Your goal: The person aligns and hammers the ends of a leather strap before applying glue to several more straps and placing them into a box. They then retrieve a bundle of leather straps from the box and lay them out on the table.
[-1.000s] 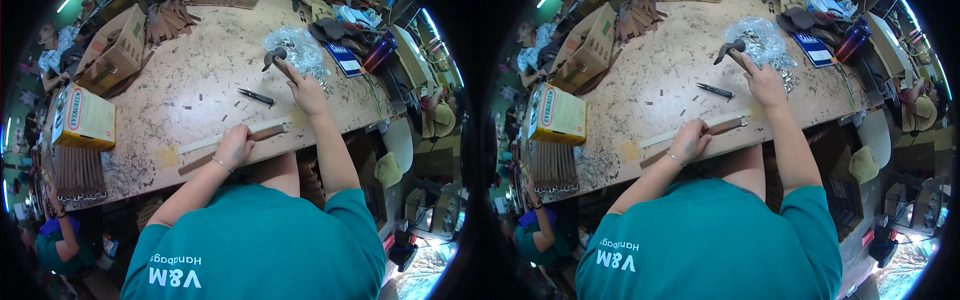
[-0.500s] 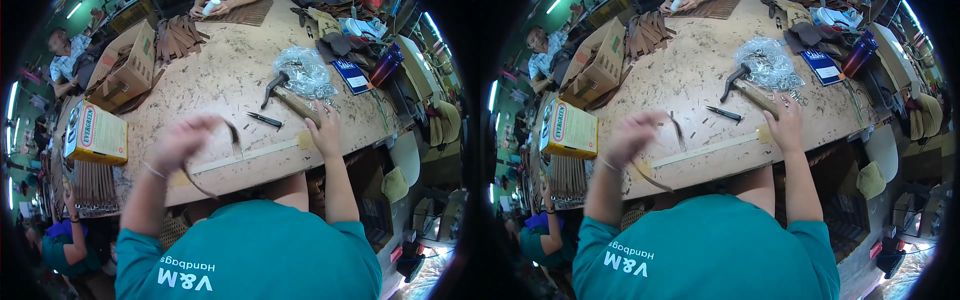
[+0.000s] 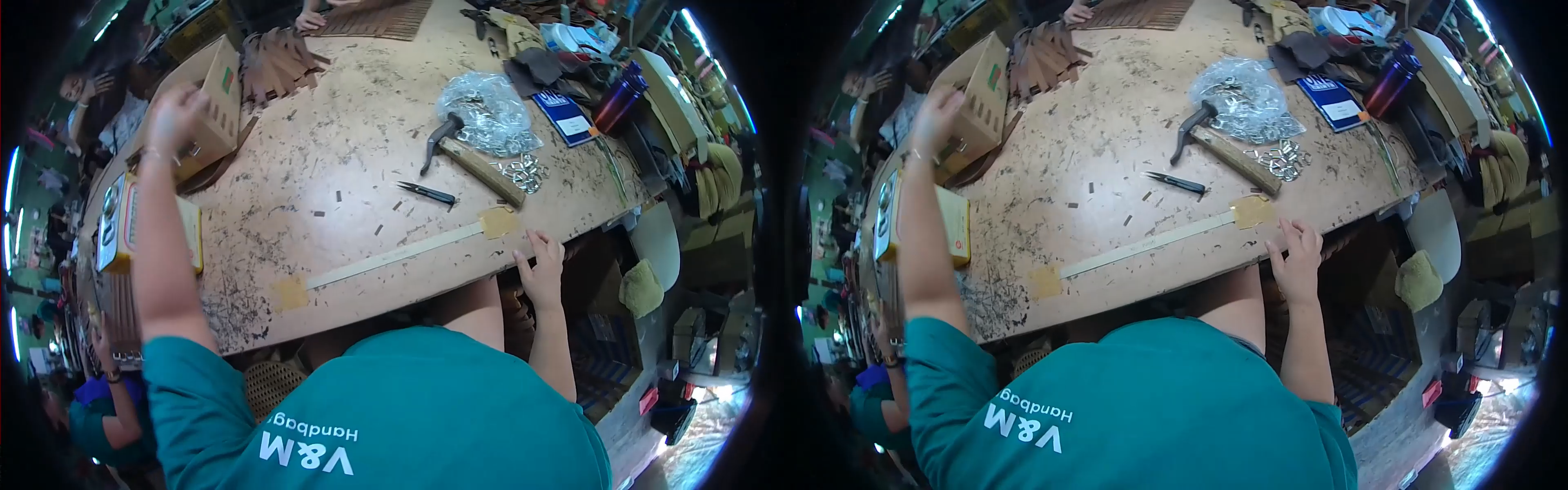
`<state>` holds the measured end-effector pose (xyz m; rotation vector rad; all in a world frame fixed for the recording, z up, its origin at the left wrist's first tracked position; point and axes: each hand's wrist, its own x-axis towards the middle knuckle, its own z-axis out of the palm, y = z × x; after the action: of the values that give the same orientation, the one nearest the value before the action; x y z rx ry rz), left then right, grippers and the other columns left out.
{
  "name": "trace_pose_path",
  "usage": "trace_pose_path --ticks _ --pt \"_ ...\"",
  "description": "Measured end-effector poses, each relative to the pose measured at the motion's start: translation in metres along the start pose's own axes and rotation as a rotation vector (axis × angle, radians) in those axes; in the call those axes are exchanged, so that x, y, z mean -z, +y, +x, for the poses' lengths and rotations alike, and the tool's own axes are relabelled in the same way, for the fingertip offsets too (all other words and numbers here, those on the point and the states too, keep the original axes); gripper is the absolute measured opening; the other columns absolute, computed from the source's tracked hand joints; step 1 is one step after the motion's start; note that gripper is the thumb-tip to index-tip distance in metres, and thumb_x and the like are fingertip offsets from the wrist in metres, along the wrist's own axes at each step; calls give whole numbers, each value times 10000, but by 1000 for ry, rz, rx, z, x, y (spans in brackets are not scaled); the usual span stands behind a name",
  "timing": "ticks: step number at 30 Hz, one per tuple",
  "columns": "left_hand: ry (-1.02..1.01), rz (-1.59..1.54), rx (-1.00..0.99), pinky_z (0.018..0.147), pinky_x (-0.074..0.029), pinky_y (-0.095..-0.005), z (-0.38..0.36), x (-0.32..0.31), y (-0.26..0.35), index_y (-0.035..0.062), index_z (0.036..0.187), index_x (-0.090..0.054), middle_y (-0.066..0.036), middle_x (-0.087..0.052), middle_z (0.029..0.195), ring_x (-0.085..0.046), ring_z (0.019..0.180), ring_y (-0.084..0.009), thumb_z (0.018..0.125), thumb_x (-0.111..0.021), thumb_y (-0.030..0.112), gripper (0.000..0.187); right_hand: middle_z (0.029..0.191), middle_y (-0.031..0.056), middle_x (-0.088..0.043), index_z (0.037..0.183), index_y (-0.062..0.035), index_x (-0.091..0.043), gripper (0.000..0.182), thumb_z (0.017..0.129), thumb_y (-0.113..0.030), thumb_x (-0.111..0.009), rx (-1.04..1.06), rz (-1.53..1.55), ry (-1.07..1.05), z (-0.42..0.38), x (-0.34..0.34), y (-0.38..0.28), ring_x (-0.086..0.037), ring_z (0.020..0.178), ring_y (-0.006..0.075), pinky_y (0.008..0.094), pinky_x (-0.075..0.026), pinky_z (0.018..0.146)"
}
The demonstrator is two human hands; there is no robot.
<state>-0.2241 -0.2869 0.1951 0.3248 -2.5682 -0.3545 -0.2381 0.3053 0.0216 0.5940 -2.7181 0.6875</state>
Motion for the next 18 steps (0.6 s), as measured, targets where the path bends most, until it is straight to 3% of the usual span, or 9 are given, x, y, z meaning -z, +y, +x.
trace_pose_path --ticks 1,2,3,4,6,7,9,11,18 --pt "34 -97 13 715 -458 -300 -40 -31 25 -13 925 -595 -139 -616 859 -588 783 -216 752 -623 244 312 1058 139 -473 1098 -86 -539 424 696 -167 -648 3 6 31 0 0 1 -422 994 315 397 -380 835" --pt "-121 -134 -110 697 -462 -313 -72 -56 35 -13 912 -597 -160 -616 824 -595 749 -256 745 -628 223 291 1052 135 -479 1080 -86 -550 410 689 -162 -651 -1 2 73 1 2 4 -424 993 314 399 -384 831" --pt "-363 147 15 690 -459 -332 -103 -87 36 -10 920 -591 -165 -605 838 -590 765 -280 734 -637 227 304 1042 131 -488 1062 -88 -561 396 684 -158 -653 -4 21 116 3 2 6 -428 993 311 401 -386 830" --pt "-286 -115 148 740 -450 -346 -152 -116 49 11 984 -580 -179 -595 868 -573 807 -319 739 -624 253 347 1032 127 -496 1045 -89 -572 381 678 -154 -655 -6 34 165 8 1 9 -432 993 308 403 -388 828" --pt "-293 180 218 943 -314 -395 -212 -140 95 97 1186 -482 -187 -431 1216 -388 1136 -318 761 -576 360 508 1009 118 -509 1006 -97 -591 341 678 -162 -654 -26 80 241 22 -7 20 -441 989 298 395 -382 833" --pt "-229 246 221 962 -278 -415 -227 -150 102 99 1201 -465 -177 -384 1257 -338 1174 -314 774 -557 364 511 1023 108 -503 1004 -102 -591 331 690 -193 -644 -16 44 277 32 -20 35 -437 996 291 397 -371 843" --pt "-169 311 225 981 -242 -435 -230 -159 108 101 1216 -447 -168 -338 1297 -289 1213 -310 787 -538 369 514 1037 98 -498 1002 -107 -590 325 702 -223 -634 -11 8 308 39 -31 42 -433 1003 284 399 -359 852" --pt "-190 251 198 980 -246 -428 -229 -150 109 78 1207 -454 -189 -362 1268 -323 1181 -334 822 -488 334 464 1071 76 -480 1006 -121 -587 330 725 -291 -606 -211 -143 186 46 -35 35 -420 1020 273 410 -334 871" --pt "-181 274 229 967 -253 -459 -233 -153 108 88 1202 -457 -175 -372 1275 -309 1200 -330 813 -492 358 475 1086 68 -472 1036 -137 -577 348 736 -312 -596 -114 -88 228 43 -46 50 -418 1021 272 416 -334 869"
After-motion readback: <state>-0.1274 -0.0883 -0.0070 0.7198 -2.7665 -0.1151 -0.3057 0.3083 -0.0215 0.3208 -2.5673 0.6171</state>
